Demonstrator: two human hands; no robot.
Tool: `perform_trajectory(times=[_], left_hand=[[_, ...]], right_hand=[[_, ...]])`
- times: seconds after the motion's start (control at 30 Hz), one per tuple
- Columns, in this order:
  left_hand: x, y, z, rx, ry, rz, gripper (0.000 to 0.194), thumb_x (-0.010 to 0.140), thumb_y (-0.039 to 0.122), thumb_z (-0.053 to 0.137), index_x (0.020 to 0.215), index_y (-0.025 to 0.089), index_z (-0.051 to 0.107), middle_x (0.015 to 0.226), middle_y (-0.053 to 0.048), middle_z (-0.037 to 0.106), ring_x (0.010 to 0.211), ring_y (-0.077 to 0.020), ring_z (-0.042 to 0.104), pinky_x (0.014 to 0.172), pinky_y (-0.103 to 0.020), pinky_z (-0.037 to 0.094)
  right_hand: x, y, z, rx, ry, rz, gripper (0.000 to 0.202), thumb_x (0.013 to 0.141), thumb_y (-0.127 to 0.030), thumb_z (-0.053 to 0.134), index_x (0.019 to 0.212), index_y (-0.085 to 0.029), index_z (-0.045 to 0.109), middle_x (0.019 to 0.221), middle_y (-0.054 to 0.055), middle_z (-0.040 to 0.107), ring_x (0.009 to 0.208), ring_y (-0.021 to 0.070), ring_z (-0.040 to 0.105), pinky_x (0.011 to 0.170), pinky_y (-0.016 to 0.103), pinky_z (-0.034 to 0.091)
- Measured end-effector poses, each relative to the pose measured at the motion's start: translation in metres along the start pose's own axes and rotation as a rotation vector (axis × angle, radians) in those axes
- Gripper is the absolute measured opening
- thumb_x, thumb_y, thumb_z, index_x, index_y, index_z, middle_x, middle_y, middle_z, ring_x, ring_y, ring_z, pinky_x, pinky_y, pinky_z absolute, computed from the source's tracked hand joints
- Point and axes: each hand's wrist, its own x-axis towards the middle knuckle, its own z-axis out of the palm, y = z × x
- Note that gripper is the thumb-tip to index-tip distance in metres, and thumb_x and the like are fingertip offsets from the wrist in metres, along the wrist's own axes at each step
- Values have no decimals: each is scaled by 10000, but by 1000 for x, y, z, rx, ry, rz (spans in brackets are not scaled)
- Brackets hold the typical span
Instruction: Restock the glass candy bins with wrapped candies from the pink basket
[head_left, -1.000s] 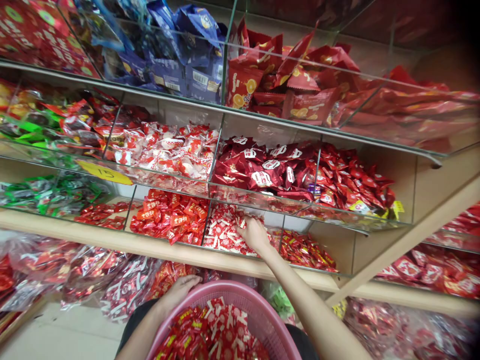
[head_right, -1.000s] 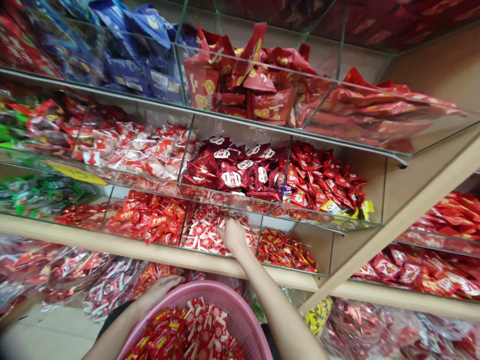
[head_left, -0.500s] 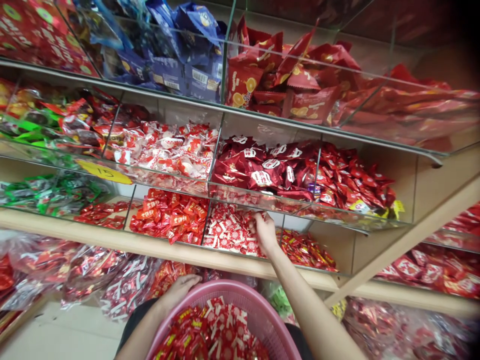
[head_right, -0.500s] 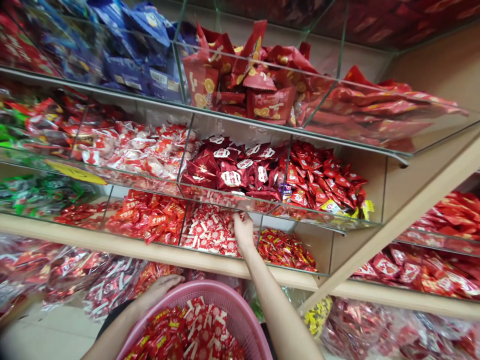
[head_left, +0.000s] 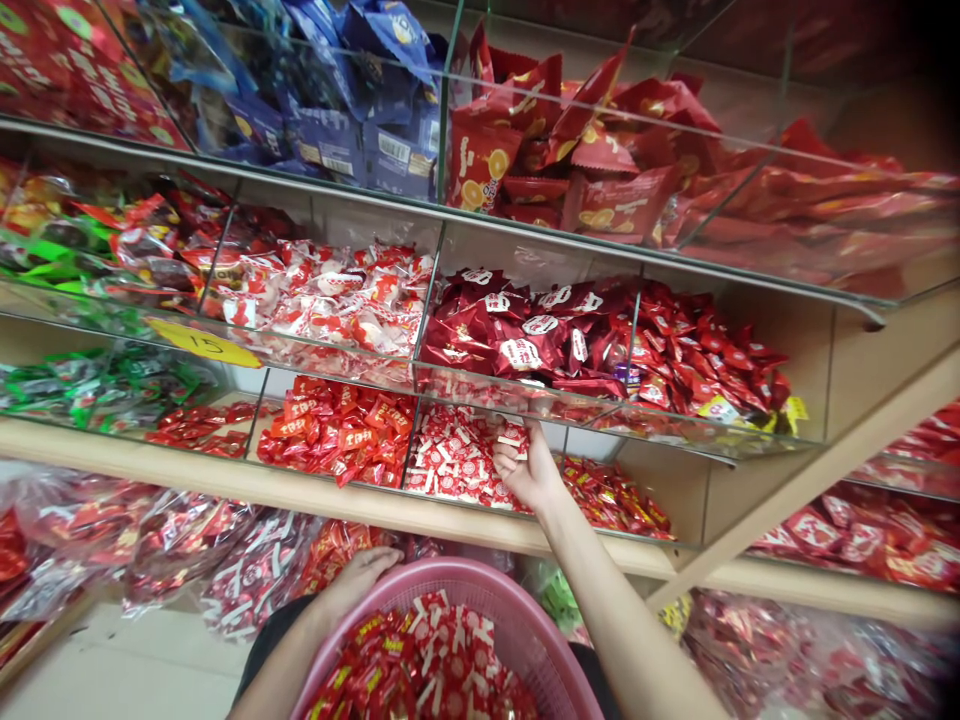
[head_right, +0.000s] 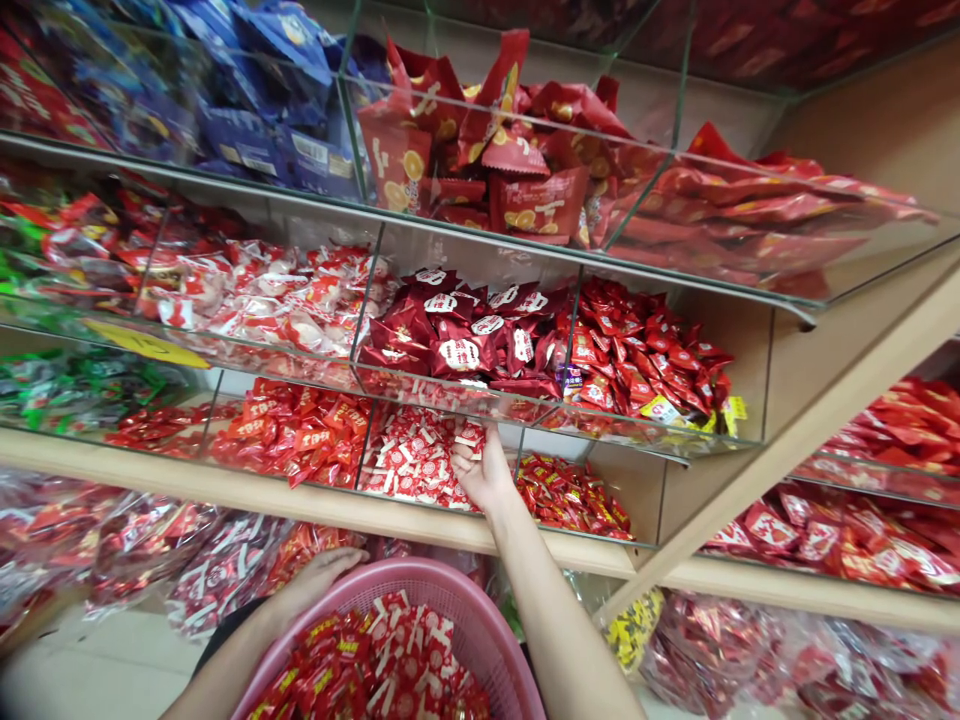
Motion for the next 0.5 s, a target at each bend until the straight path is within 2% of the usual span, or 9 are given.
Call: perform_trajectory(times=[0.17, 0.27, 0.4, 0.5], left_hand=[[-2, 2, -1, -35, -10, -1, 360, 660, 429, 584, 905, 179, 669, 1023, -64, 681, 1006, -210, 592, 911, -294, 427], [-4, 3, -1, -37, -17, -3, 339, 676, 414, 575, 905, 182, 669, 1012, -60, 685, 1000, -212, 593, 916, -308, 425], [-4, 3, 0, -45, -17, -7, 336, 680, 404, 568, 909, 178, 665, 1002, -61, 688, 988, -205, 599, 914, -303, 424], [-3, 3, 0, -39, -6, -6, 345, 672, 404, 571, 908, 171, 666, 1003, -66, 686, 993, -207, 596, 906, -293, 428]], right_hand=[[-5, 4, 2, -100, -124, 75, 179, 676, -157, 637, 688, -173, 459, 552, -93, 405, 391, 7, 258, 335, 126, 189], [-8, 7, 3, -206, -153, 65, 164, 683, -193, 640, 711, -165, 480, 633, -69, 474, 411, 4, 276, 337, 126, 196], [-10, 7, 3, -560, -98, -20, 167, 716, -311, 603, 765, -170, 529, 712, -15, 550, 510, 50, 429, 422, 156, 348], [-7, 5, 0, -955, -91, -219, 128, 735, -300, 540, 772, -178, 532, 720, 3, 572, 624, 111, 511, 555, 233, 430]])
